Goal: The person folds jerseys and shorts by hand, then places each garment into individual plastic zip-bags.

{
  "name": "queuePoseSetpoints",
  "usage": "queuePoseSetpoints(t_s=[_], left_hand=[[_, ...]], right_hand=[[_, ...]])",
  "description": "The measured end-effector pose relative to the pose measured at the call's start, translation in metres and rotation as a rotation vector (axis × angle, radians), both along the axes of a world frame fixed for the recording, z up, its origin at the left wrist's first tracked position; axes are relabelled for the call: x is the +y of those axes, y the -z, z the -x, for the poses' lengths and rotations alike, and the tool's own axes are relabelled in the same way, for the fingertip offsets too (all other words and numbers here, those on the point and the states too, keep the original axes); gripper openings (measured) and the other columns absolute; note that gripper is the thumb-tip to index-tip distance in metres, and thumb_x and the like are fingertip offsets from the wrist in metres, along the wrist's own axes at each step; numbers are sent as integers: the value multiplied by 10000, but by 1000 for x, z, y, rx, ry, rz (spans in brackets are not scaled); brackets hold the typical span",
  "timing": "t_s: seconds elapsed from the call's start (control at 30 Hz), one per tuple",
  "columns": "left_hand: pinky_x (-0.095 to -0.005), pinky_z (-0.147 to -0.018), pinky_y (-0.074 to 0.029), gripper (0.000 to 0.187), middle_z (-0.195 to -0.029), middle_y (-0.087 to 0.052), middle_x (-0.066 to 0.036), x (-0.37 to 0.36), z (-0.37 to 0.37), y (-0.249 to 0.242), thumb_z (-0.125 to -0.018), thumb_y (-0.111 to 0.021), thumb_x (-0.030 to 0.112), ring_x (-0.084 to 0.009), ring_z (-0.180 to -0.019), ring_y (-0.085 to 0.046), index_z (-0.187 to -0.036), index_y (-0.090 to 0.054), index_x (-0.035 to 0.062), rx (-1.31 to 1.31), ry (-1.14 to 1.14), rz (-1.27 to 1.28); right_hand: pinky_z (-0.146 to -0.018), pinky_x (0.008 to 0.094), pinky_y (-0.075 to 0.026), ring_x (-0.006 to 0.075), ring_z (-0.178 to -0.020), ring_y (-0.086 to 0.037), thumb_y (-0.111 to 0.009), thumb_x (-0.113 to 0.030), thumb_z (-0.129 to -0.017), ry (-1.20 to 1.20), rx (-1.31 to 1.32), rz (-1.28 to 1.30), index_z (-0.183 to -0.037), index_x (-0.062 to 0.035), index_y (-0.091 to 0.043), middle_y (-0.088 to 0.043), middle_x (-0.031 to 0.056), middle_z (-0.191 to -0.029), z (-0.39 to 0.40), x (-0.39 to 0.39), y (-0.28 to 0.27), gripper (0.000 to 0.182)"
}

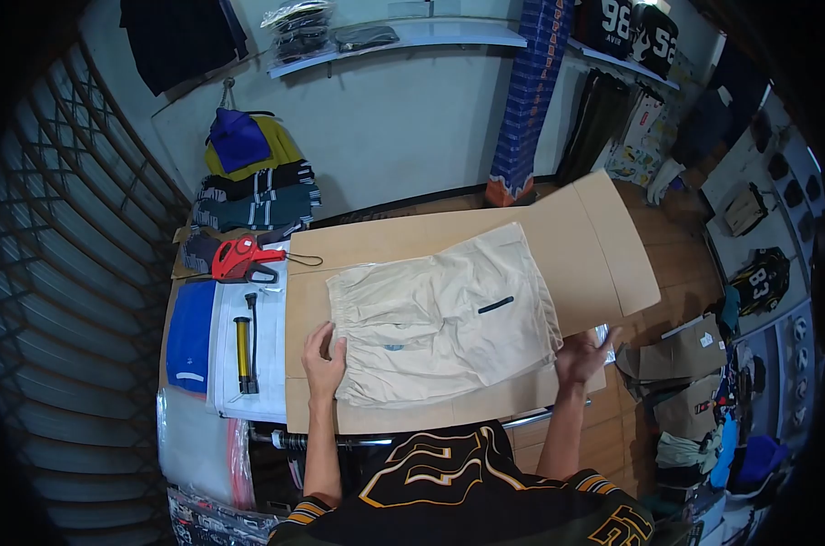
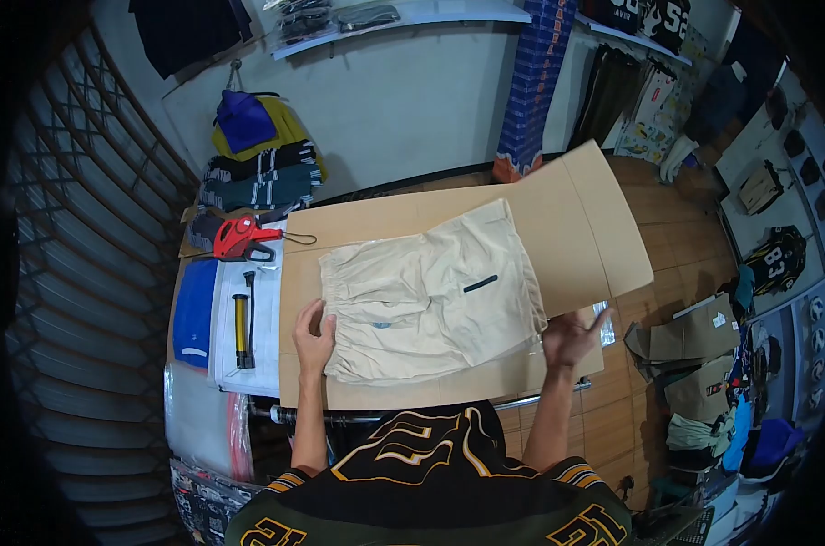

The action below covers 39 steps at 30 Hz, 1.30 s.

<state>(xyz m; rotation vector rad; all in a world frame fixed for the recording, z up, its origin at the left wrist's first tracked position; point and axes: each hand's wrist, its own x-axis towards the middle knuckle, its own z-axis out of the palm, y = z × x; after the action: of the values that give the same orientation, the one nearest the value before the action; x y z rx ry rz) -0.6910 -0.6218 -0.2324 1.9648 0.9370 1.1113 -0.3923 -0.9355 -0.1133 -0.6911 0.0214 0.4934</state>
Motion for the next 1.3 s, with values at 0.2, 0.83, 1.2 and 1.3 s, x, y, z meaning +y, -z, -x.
queuePoseSetpoints(t_s=[0.2,0.83,1.2,1.3], left_hand=[[-356,-852,-542,277,-1162,-672,-175,-9,24,-10,-900,-657,49,-267,-1057,-651,-1162,-657,-42,-3,-168,194],[-464,-932,-425,181,-1075,-657,-172,-46,75,1,-896,-562,2,-380,-1039,-560,-1044,-661,-32,266,-490,-78],[-417,-920,-478,201,-1087,-663,-176,-45,71,-4,-895,-605,25,-325,-1025,-610,-1078,-667,-31,68,-444,117],[-410,-941,-479,225,-1112,-656,-179,-48,55,-20,-894,-624,33,-309,-1059,-614,-1105,-660,-35,28,-431,150]], right_hand=[[-869,339,-476,156,-848,-582,-369,-640,-992,-151,-182,180,-1290,-38,-568,-649,83,-1046,40,60,60,700],[-957,434,-441,306,-1161,-558,-806,-186,-719,-407,-1666,879,-1248,-79,-586,-664,140,-1096,126,146,56,583],[-531,311,-500,185,-527,-629,-763,-85,-788,11,-1381,786,-714,-63,-660,-627,41,-578,129,99,69,129],[-512,299,-502,182,-512,-642,-714,-110,-868,-145,-1078,923,-706,-24,-658,-632,78,-564,132,79,87,192]])
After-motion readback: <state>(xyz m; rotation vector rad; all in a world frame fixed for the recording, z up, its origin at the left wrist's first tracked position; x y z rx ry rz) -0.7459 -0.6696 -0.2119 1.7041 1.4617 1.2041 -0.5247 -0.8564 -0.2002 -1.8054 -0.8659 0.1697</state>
